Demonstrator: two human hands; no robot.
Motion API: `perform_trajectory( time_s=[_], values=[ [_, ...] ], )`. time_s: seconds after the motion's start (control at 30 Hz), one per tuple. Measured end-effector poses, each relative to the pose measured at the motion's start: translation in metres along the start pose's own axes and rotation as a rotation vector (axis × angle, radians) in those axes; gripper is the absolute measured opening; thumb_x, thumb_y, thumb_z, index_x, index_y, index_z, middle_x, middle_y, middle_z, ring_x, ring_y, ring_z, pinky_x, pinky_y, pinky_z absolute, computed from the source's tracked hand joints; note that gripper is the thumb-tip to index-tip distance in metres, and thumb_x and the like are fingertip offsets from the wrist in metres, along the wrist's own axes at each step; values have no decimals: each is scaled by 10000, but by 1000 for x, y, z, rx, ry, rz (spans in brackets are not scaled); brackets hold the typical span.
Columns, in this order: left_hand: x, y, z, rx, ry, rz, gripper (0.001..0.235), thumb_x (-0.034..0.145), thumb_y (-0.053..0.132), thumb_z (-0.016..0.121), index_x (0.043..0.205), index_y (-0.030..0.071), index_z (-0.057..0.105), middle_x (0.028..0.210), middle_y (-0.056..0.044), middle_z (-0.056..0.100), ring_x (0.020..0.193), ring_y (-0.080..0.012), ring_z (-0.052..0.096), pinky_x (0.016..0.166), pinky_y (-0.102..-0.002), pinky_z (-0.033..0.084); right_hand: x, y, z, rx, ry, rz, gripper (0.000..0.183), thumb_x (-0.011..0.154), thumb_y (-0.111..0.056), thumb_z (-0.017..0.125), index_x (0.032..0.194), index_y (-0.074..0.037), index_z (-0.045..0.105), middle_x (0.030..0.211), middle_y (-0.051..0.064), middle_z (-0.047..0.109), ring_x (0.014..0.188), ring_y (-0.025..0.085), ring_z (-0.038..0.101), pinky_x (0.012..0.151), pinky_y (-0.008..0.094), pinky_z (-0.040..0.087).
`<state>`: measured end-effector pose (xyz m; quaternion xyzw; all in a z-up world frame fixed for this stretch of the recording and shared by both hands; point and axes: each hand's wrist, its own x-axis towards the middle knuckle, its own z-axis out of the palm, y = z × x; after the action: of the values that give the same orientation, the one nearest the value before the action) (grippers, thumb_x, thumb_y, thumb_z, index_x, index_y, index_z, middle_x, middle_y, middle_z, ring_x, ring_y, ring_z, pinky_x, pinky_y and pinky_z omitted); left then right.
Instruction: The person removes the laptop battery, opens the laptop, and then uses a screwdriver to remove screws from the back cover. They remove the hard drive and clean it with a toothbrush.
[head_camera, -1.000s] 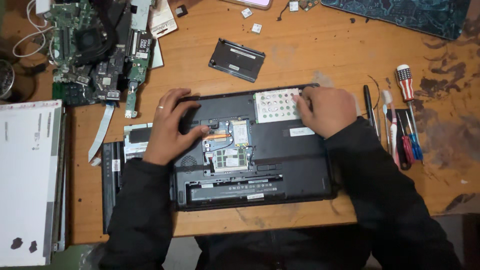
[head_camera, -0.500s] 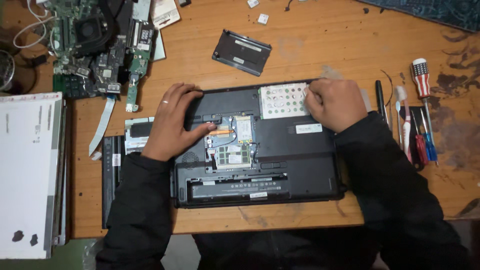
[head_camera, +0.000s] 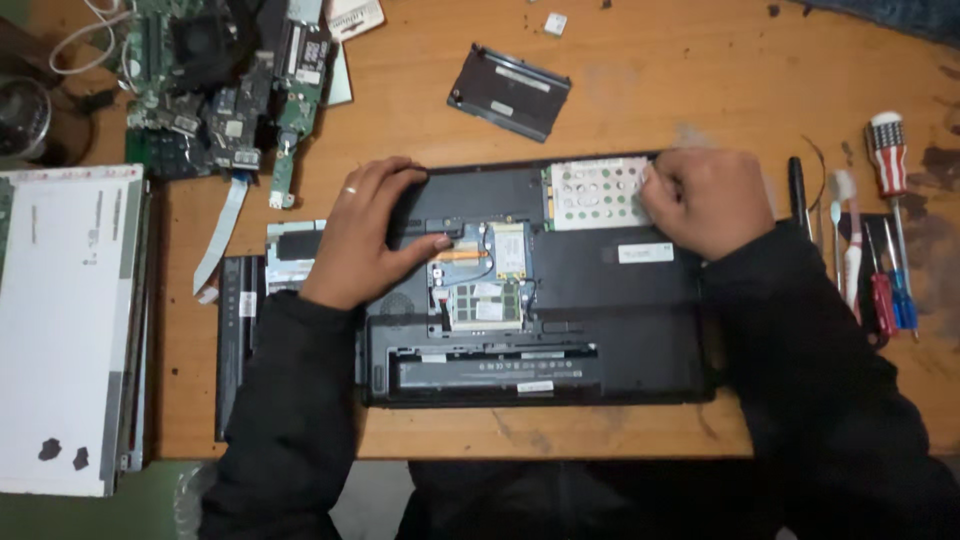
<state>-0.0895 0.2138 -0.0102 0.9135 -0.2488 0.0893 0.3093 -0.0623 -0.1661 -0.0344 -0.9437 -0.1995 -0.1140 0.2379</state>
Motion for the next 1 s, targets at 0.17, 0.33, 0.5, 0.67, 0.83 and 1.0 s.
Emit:
perform_trajectory(
  time_s=[0.17, 0.33, 0.5, 0.67, 0.83, 1.0],
  values=[
    [4, -4, 1, 10, 17, 32, 639, 821, 368, 863, 1282, 9, 604, 1364, -191, 576, 1277, -415, 527, 1092, -487, 423, 8, 13, -4, 57, -21, 62, 234, 945, -218, 701, 815, -23, 704, 677, 178, 605, 592, 347, 607, 588, 430, 479],
    [2, -8, 2, 16, 17, 9, 620, 817, 362, 858, 1272, 21, 609, 1333, -175, 603, 1278, -401, 547, 1091, -470, 438, 11, 6, -4, 148, 53, 47, 259, 979, -185, 703, 797, -6, 663, 647, 167, 552, 567, 329, 562, 559, 414, 432],
    [8, -9, 0, 36, 24, -12, 507, 855, 342, 845, 1223, 63, 636, 1239, -143, 658, 1192, -373, 598, 1011, -453, 471, 4, -16, -13, 221, 192, 24, 229, 1009, -125, 700, 819, -5, 655, 667, 141, 553, 568, 291, 568, 558, 394, 422],
    [26, 0, 19, 95, 184, 111, 279, 987, 326, 767, 1153, 142, 638, 1064, -72, 732, 1011, -271, 686, 884, -365, 499, -5, -35, -23, 55, 355, -264, 252, 993, -51, 753, 802, -23, 590, 744, 141, 526, 587, 297, 554, 565, 400, 423],
    [30, 7, 33, -1001, -236, -375, 514, 1026, 386, 483, 1460, 110, 481, 870, -31, 758, 636, -52, 547, 564, -194, 429, -2, -47, -34, -70, 278, -677, 194, 867, -122, 843, 786, -58, 678, 696, 65, 573, 599, 247, 594, 497, 396, 434],
    [17, 8, 39, -977, -320, -356, 439, 1031, 271, 611, 1386, 13, 611, 835, -47, 669, 704, -68, 584, 629, -222, 470, 5, -59, -37, -48, 174, -826, 179, 819, -146, 806, 937, -46, 717, 904, 56, 688, 831, 222, 705, 611, 353, 548]
  ],
)
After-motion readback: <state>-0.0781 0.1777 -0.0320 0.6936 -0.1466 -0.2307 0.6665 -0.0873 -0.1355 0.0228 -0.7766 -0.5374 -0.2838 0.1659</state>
